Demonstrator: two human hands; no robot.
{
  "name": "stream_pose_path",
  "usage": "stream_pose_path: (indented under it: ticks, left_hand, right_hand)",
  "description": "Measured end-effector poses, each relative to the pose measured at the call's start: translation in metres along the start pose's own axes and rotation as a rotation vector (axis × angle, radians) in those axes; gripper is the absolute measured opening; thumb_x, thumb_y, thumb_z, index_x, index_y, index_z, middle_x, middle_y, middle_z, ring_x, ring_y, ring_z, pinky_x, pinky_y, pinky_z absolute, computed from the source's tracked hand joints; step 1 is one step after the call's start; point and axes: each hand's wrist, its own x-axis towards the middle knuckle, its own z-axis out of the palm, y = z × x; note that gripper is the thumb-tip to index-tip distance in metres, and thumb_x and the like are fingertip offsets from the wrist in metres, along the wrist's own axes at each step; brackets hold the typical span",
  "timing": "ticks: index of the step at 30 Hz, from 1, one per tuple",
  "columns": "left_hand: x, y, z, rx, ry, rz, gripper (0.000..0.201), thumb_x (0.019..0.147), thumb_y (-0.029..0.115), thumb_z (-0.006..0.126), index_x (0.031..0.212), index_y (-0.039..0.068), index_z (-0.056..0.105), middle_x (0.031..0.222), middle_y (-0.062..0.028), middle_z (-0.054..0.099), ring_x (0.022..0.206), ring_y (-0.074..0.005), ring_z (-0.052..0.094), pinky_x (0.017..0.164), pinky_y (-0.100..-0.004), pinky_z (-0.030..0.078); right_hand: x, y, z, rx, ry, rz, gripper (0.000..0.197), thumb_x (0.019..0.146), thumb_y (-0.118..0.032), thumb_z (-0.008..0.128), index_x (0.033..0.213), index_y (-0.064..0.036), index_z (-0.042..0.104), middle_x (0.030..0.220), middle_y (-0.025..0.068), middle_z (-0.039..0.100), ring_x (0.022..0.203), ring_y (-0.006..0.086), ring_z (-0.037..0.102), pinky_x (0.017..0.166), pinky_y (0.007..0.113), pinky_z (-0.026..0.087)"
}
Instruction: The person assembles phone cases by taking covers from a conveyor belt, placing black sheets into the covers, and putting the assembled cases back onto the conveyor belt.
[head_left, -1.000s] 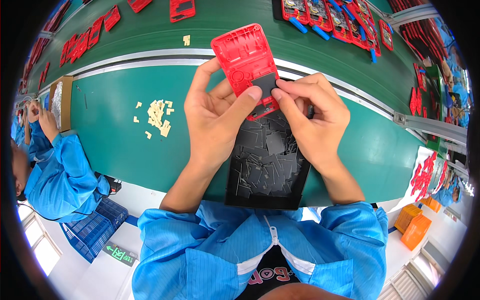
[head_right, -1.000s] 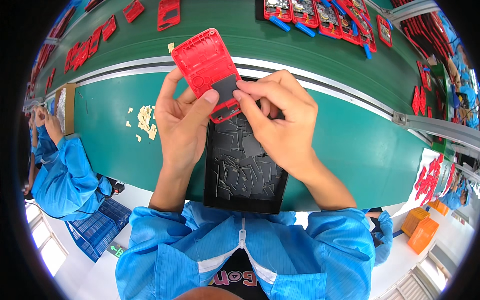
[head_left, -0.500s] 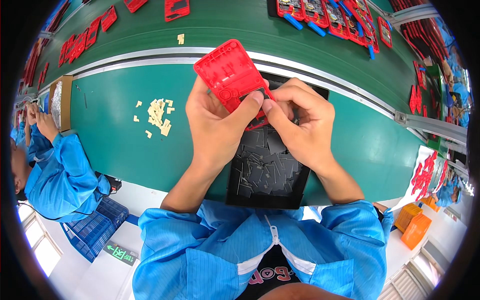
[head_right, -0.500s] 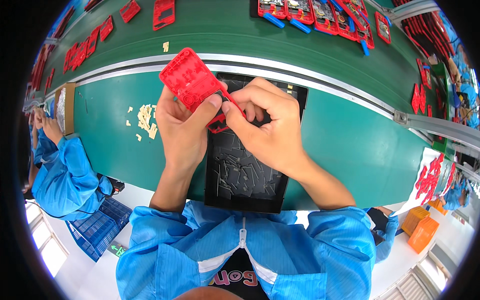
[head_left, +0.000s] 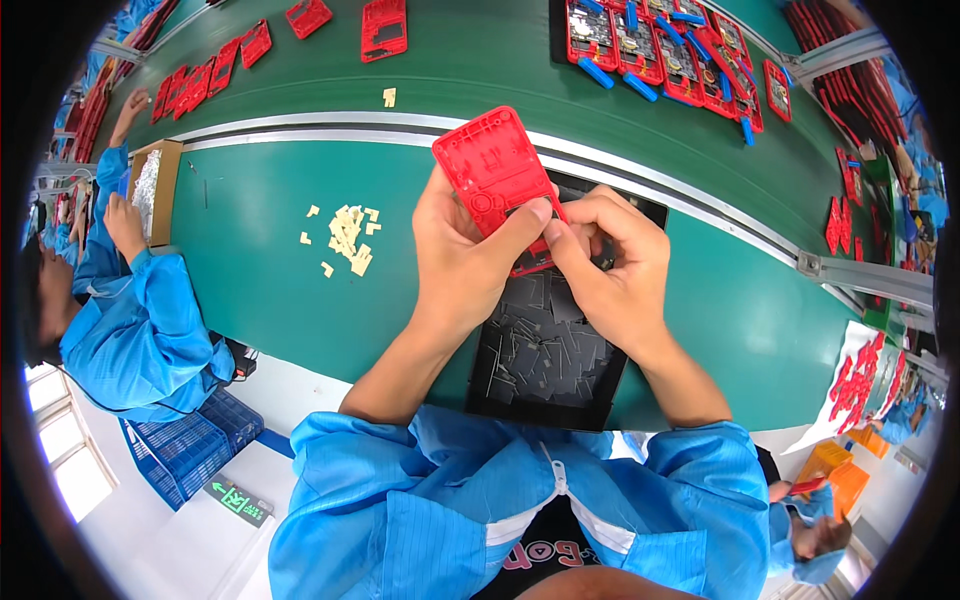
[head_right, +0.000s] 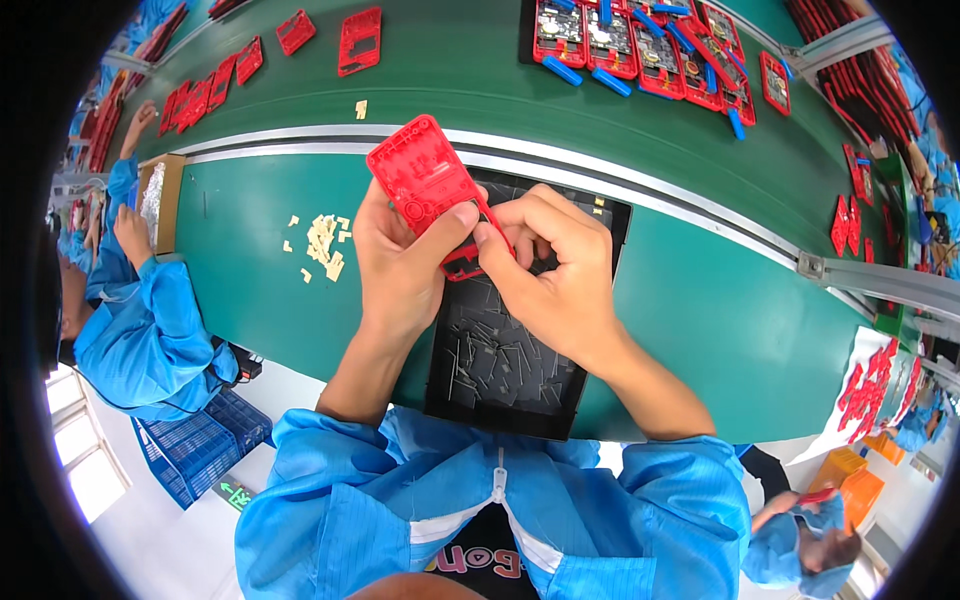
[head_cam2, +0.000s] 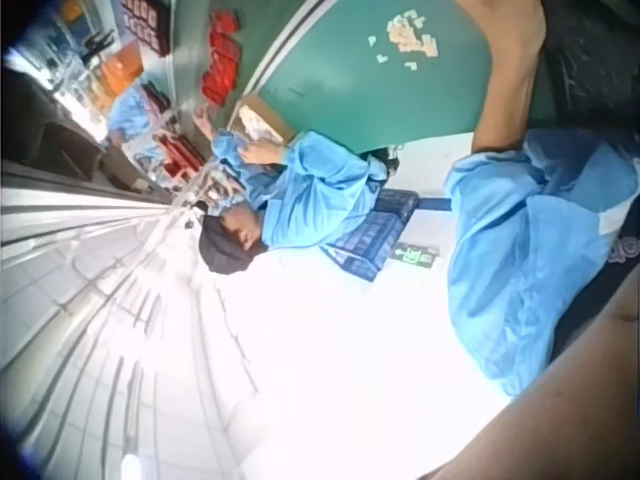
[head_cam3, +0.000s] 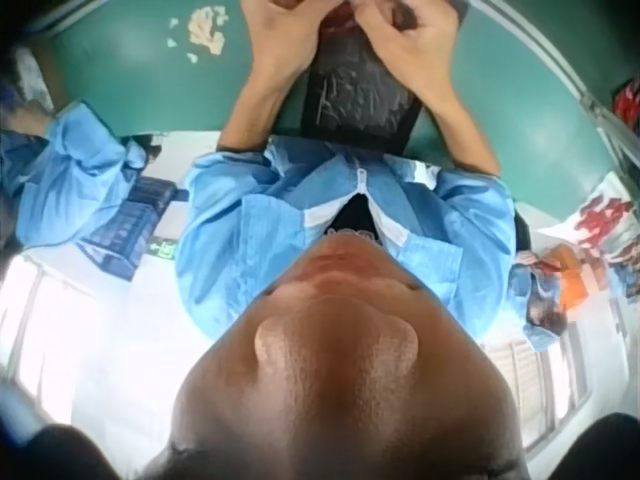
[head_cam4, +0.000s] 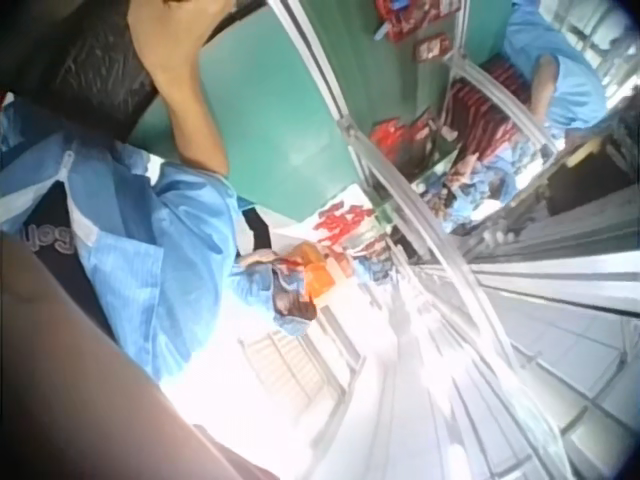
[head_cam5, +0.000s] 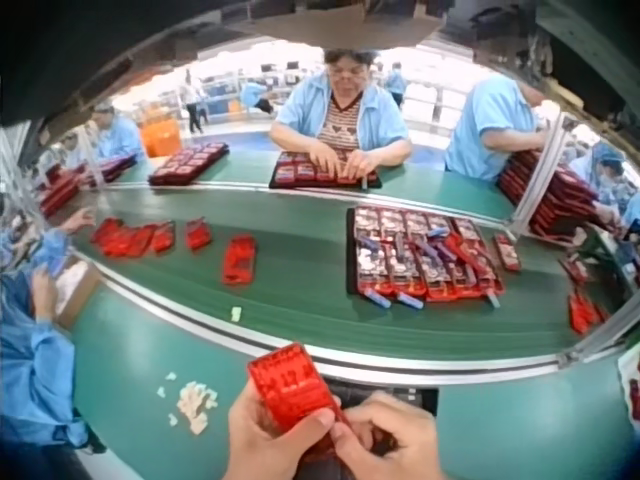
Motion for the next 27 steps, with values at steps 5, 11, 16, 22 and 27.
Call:
stream_pose_path:
  ticks: [5, 11, 16, 22, 27]
  left_hand:
    - [-0.001, 0.001, 0.001, 0.012, 0.007, 0.043, 0.048, 0.087, -0.010, 0.068, 0.130, -0.003, 0.050, 0.109, -0.0131, 0.069, 0.099, -0.0209, 0.071, 0.087, -0.0344, 0.059]
    - [-0.012, 0.009, 0.016, -0.007, -0.031, 0.113, 0.051, 0.088, -0.011, 0.067, 0.134, -0.003, 0.047, 0.111, -0.0164, 0.069, 0.102, -0.0239, 0.070, 0.090, -0.0368, 0.058]
    - [-0.023, 0.020, 0.027, 0.033, -0.091, 0.234, 0.054, 0.091, -0.007, 0.065, 0.140, -0.003, 0.041, 0.117, -0.0232, 0.068, 0.108, -0.0275, 0.069, 0.095, -0.0388, 0.056]
    - [-0.032, 0.023, 0.032, 0.085, -0.148, 0.302, 0.053, 0.092, -0.002, 0.068, 0.138, -0.005, 0.041, 0.120, -0.0258, 0.067, 0.109, -0.0262, 0.068, 0.095, -0.0373, 0.055]
    - [-0.039, 0.026, 0.042, 0.077, -0.140, 0.307, 0.048, 0.092, -0.004, 0.068, 0.134, -0.006, 0.044, 0.115, -0.0267, 0.070, 0.103, -0.0249, 0.071, 0.093, -0.0360, 0.056]
  right_hand:
    - [0.001, -0.006, -0.001, -0.017, -0.012, -0.024, 0.005, 0.083, 0.002, 0.074, 0.086, -0.0005, 0.069, 0.072, -0.0001, 0.055, 0.058, 0.0039, 0.047, 0.054, 0.023, 0.032]
    - [0.000, -0.015, -0.014, -0.016, 0.027, -0.122, 0.008, 0.083, 0.001, 0.074, 0.089, -0.0003, 0.070, 0.073, 0.0016, 0.056, 0.061, 0.0067, 0.049, 0.054, 0.024, 0.034]
    - [0.001, -0.025, -0.022, 0.036, 0.054, -0.157, 0.010, 0.082, 0.001, 0.075, 0.090, 0.0012, 0.070, 0.074, 0.0025, 0.056, 0.062, 0.0083, 0.050, 0.054, 0.024, 0.035]
    - [0.002, -0.033, -0.031, 0.029, 0.023, -0.272, 0.014, 0.079, 0.003, 0.076, 0.091, 0.0026, 0.070, 0.075, 0.0048, 0.056, 0.061, 0.0100, 0.048, 0.052, 0.025, 0.035]
    - [0.002, -0.033, -0.033, 0.113, 0.065, -0.388, 0.014, 0.073, 0.006, 0.073, 0.084, 0.0033, 0.067, 0.073, 0.0055, 0.054, 0.062, 0.0114, 0.047, 0.053, 0.026, 0.034]
